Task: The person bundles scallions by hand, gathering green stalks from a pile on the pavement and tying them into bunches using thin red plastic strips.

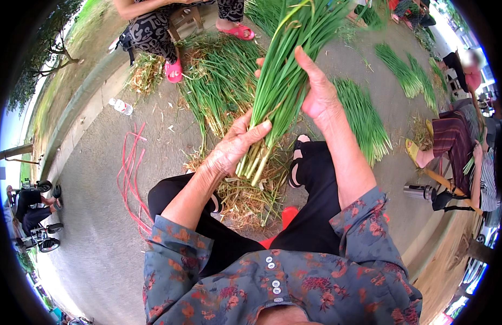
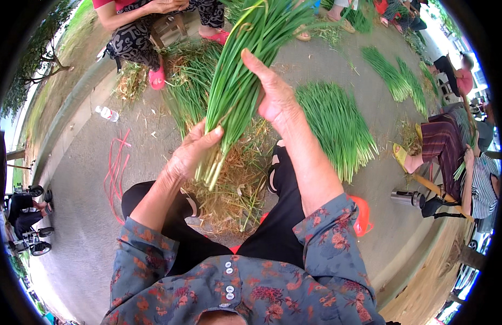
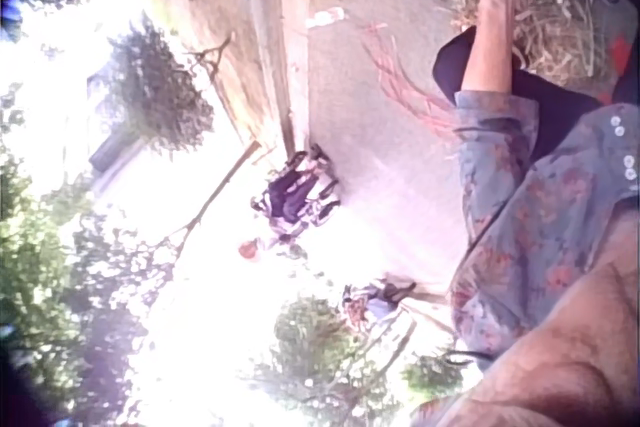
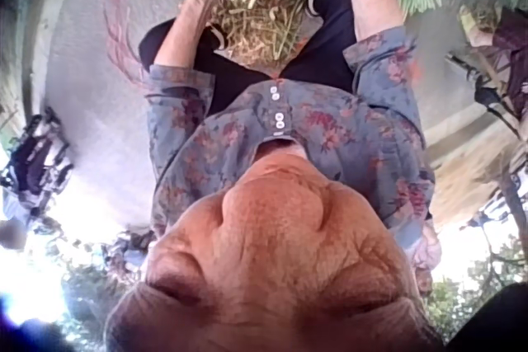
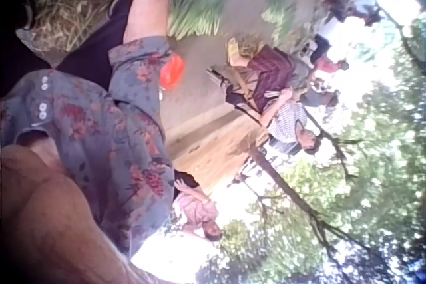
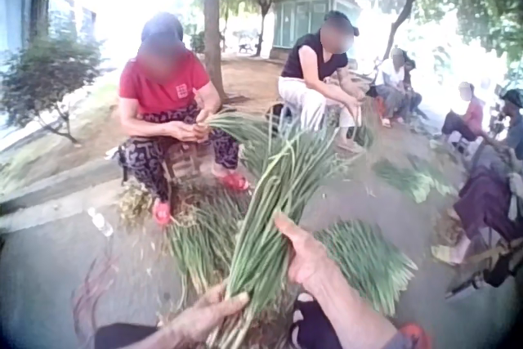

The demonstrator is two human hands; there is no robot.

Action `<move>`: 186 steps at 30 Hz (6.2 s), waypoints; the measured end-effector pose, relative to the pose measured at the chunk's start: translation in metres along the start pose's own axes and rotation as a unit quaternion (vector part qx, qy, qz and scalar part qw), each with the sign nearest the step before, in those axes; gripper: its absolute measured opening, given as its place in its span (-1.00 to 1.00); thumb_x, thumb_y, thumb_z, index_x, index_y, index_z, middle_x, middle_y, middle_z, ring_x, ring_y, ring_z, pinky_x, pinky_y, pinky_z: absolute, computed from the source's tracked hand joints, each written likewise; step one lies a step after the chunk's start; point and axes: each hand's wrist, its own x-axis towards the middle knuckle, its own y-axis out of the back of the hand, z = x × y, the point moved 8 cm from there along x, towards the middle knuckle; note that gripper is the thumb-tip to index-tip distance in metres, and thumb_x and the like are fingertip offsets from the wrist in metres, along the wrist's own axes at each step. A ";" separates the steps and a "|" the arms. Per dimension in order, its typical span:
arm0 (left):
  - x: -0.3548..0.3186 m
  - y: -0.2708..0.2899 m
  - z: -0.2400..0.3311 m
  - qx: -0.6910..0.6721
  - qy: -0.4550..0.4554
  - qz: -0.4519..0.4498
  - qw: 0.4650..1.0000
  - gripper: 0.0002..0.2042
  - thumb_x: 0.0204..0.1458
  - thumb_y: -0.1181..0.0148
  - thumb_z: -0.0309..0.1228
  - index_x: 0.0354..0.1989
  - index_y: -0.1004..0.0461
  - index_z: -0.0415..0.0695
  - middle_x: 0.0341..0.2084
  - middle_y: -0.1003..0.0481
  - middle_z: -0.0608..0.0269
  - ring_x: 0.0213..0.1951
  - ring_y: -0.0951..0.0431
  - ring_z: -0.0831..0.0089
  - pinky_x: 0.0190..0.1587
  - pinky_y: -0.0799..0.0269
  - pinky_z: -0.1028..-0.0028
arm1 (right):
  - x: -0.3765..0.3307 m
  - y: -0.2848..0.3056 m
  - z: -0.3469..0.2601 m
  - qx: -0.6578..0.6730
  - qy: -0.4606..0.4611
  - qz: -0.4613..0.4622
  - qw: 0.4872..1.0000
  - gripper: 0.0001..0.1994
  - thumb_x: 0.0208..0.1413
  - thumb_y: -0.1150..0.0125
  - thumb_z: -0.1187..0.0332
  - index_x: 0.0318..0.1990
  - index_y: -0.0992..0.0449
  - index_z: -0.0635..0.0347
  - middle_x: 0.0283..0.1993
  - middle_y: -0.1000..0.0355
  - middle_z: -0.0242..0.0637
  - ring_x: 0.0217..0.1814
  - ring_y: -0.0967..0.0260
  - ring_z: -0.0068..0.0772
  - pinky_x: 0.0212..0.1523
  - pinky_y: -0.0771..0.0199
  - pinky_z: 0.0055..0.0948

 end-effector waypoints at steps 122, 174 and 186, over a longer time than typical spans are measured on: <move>-0.034 -0.010 0.064 0.631 -0.363 0.142 0.670 -0.81 -0.36 -0.20 -0.56 -0.47 -0.44 -0.14 -0.48 -0.36 0.29 -0.41 -0.37 0.31 -0.38 -0.33 0.41 | 0.002 0.017 0.018 0.041 -0.077 0.107 0.990 -0.79 0.01 -0.06 0.28 -0.41 -0.42 0.28 -0.47 -0.42 -0.20 -0.38 -0.40 -0.23 -0.22 -0.45 -0.27; -0.013 0.021 0.029 0.472 -0.078 0.117 0.870 -0.78 -0.12 -0.06 -0.49 -0.29 -0.46 -0.33 -0.64 -0.44 0.19 -0.61 -0.34 0.62 -0.53 -0.28 0.55 | -0.003 0.039 -0.033 -0.019 0.074 0.109 0.991 -0.88 0.03 -0.07 0.30 -0.38 -0.35 0.13 -0.47 -0.38 -0.31 -0.42 -0.38 -0.42 -0.34 -0.47 -0.33; 0.002 0.013 0.019 0.448 -0.148 0.163 0.867 -0.90 -0.16 -0.14 -0.55 -0.56 -0.44 -0.36 -0.69 -0.40 0.29 -0.62 -0.33 0.63 -0.57 -0.23 0.61 | -0.005 0.020 -0.034 -0.040 0.103 0.097 0.989 -0.82 -0.06 -0.12 0.26 -0.40 -0.30 0.11 -0.57 -0.36 -0.33 -0.56 -0.34 -0.47 -0.54 -0.48 -0.39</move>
